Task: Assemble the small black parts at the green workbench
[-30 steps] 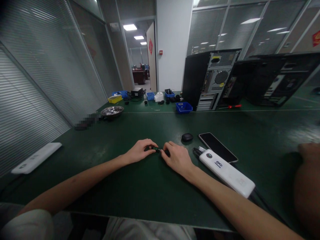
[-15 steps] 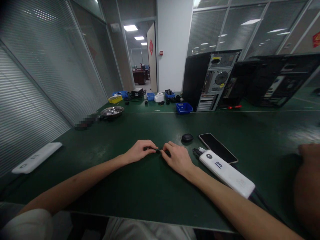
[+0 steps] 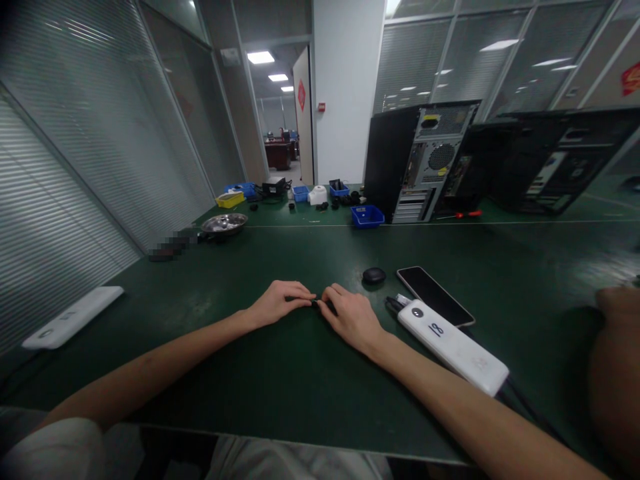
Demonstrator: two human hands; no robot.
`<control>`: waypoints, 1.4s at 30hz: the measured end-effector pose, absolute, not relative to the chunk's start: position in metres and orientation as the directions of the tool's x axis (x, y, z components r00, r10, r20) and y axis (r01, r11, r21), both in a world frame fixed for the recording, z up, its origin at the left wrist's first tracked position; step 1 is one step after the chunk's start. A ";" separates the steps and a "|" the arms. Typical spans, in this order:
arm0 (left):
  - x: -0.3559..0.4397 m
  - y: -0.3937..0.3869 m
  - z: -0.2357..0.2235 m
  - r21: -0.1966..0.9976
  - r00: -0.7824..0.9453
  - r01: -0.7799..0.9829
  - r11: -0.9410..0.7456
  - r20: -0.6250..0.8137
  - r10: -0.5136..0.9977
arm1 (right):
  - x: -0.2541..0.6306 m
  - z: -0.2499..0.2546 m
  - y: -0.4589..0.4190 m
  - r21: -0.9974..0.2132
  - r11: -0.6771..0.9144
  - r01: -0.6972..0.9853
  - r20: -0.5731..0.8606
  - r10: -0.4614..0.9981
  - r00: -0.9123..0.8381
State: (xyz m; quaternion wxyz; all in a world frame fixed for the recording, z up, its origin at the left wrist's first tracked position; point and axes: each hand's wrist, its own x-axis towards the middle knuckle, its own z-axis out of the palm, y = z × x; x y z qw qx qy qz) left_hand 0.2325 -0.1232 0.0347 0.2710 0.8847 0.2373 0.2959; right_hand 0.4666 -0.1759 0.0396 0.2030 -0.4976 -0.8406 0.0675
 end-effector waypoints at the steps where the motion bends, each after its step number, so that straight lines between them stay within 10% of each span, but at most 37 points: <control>1: 0.233 -0.124 0.035 0.624 0.713 0.255 -0.739 0.395 0.579 | 0.467 0.039 -0.176 -0.318 0.507 0.801 0.282 0.857 -0.431; 17: 0.237 -0.132 0.043 0.384 0.793 0.423 -0.821 0.282 0.540 | 0.469 0.048 -0.174 -0.178 0.426 0.887 0.231 0.894 -0.383; 35: 0.235 -0.112 0.043 0.440 0.803 0.356 -0.825 0.307 0.510 | 0.477 0.051 -0.175 -0.199 0.325 0.924 0.183 0.939 -0.291; 42: 0.095 -0.023 0.030 0.309 0.349 0.842 -0.442 0.314 0.883 | 0.480 0.050 -0.173 -0.242 0.341 0.908 0.191 0.935 -0.300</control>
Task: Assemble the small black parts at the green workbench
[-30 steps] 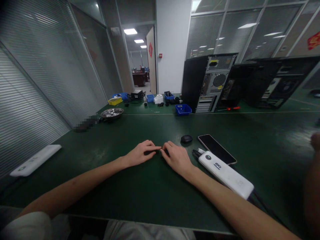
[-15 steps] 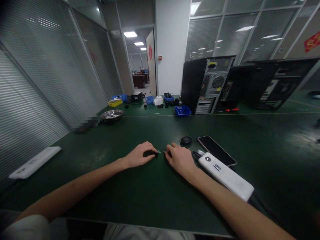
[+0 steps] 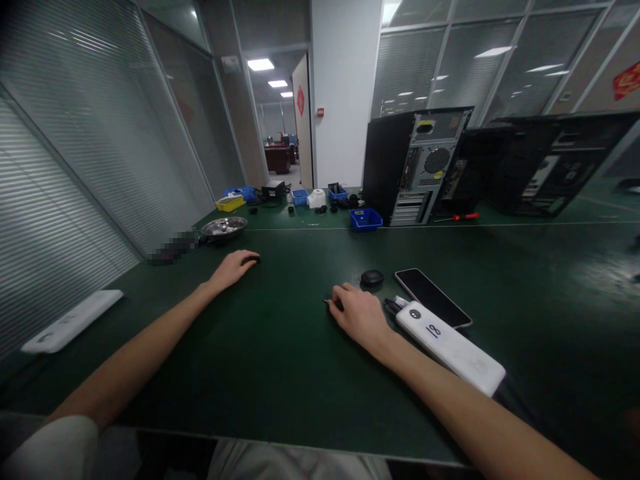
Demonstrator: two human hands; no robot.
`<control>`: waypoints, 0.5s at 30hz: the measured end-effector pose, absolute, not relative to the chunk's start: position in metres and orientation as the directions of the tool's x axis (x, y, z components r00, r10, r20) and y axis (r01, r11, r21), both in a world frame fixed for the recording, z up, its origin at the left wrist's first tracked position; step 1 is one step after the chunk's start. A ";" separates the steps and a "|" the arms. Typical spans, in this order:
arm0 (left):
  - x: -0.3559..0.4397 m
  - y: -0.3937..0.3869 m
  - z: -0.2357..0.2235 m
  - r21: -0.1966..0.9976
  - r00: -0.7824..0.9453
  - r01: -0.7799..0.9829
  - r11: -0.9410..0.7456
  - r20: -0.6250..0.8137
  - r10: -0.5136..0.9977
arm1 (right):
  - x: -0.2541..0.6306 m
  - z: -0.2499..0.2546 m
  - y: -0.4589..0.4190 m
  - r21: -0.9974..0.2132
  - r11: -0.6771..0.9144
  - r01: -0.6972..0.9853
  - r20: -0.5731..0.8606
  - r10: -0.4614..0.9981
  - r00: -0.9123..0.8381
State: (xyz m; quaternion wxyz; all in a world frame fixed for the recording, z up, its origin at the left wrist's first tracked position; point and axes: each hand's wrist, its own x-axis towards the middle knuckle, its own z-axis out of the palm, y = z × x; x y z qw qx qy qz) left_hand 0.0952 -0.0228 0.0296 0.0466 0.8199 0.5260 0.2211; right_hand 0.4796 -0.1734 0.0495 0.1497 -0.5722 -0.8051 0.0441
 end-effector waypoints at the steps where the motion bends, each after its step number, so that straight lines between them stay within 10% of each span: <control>1: 0.068 -0.014 0.028 0.285 0.187 0.916 -0.284 0.323 0.928 | 0.480 0.050 -0.174 -0.250 0.344 0.905 0.189 0.934 -0.303; 5: -0.008 -0.001 0.023 0.267 -0.201 0.957 0.110 0.345 0.917 | 0.479 0.051 -0.174 -0.271 0.353 0.896 0.183 0.932 -0.312; 15: -0.024 0.009 0.007 0.313 -0.329 0.927 0.206 0.413 0.849 | 0.477 0.058 -0.176 -0.274 0.337 0.901 0.166 0.939 -0.301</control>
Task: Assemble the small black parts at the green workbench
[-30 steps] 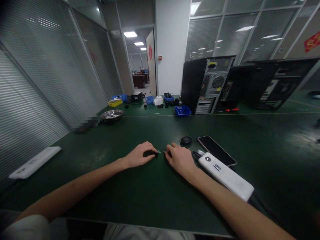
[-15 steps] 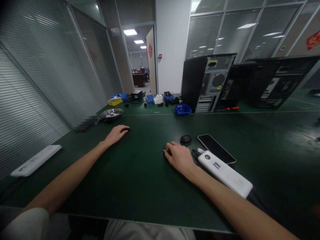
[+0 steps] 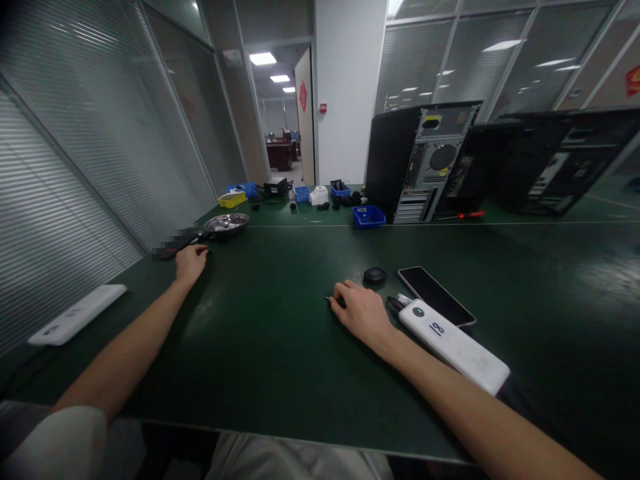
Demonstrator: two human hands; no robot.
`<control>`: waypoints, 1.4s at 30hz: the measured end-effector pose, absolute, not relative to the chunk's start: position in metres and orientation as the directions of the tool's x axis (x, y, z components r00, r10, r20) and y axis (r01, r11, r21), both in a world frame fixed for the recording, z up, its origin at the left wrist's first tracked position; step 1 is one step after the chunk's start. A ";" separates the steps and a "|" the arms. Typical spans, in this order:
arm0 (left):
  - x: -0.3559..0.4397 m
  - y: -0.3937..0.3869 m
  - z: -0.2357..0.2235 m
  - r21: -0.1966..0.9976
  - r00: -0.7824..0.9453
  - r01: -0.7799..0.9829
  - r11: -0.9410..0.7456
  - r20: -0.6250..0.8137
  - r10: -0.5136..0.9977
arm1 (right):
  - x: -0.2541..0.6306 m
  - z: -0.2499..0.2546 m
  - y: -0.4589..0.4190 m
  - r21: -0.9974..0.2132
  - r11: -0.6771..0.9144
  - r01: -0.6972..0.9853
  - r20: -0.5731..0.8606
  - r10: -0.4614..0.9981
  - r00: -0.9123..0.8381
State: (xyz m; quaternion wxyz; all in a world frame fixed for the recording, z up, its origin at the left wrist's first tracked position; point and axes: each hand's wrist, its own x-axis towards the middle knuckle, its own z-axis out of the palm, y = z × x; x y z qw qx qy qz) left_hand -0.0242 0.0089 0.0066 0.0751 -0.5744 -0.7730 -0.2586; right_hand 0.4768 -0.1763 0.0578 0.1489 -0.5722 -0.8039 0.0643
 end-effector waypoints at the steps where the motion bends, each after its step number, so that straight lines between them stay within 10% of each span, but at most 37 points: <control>1: -0.025 0.009 0.007 0.313 -0.324 0.929 0.200 0.421 0.847 | 0.477 0.058 -0.176 -0.276 0.336 0.900 0.163 0.940 -0.301; 22: -0.007 -0.001 0.013 0.038 -0.142 0.990 0.139 0.427 0.893 | 0.477 0.057 -0.176 -0.280 0.335 0.900 0.173 0.939 -0.296; 42: -0.013 0.000 0.015 0.122 -0.246 0.969 0.213 0.447 0.860 | 0.478 0.056 -0.176 -0.296 0.334 0.895 0.167 0.941 -0.296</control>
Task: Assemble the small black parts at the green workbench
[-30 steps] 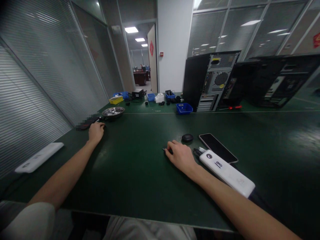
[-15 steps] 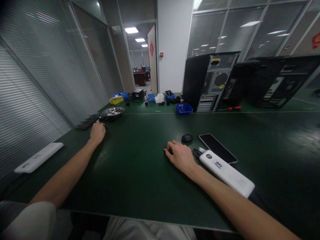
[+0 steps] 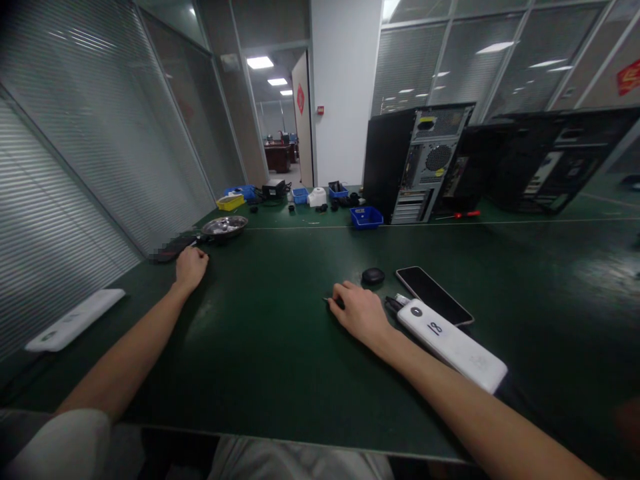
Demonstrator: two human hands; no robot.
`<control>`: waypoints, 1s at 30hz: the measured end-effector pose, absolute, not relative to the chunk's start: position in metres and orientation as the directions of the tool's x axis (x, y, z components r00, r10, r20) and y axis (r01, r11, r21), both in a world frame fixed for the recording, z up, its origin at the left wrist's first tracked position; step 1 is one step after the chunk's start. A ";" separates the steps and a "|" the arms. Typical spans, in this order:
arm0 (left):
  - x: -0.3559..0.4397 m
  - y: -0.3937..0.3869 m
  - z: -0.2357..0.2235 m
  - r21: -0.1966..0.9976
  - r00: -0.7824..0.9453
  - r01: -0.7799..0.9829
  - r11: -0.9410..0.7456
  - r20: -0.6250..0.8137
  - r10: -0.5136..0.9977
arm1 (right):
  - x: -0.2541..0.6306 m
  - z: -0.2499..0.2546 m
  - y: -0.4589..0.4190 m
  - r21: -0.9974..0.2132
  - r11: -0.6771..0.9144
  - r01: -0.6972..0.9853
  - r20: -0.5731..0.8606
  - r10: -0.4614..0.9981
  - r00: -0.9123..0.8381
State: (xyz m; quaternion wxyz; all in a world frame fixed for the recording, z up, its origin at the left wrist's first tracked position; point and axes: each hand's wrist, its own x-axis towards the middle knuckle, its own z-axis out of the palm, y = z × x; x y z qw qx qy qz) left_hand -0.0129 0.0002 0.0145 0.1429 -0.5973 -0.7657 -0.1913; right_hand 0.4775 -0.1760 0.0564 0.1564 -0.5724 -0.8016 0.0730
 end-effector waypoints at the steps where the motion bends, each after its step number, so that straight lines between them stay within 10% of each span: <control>1: -0.012 -0.001 0.016 0.124 -0.252 0.968 0.220 0.443 0.860 | 0.477 0.056 -0.176 -0.295 0.335 0.895 0.169 0.940 -0.296; 17: 0.029 -0.017 0.037 0.221 -0.185 0.969 0.108 0.367 0.912 | 0.478 0.052 -0.173 -0.307 0.342 0.888 0.178 0.937 -0.299; 30: 0.241 -0.132 0.041 0.547 0.681 0.451 -0.705 0.300 0.668 | 0.471 0.051 -0.179 -0.310 0.268 0.912 0.233 0.952 -0.201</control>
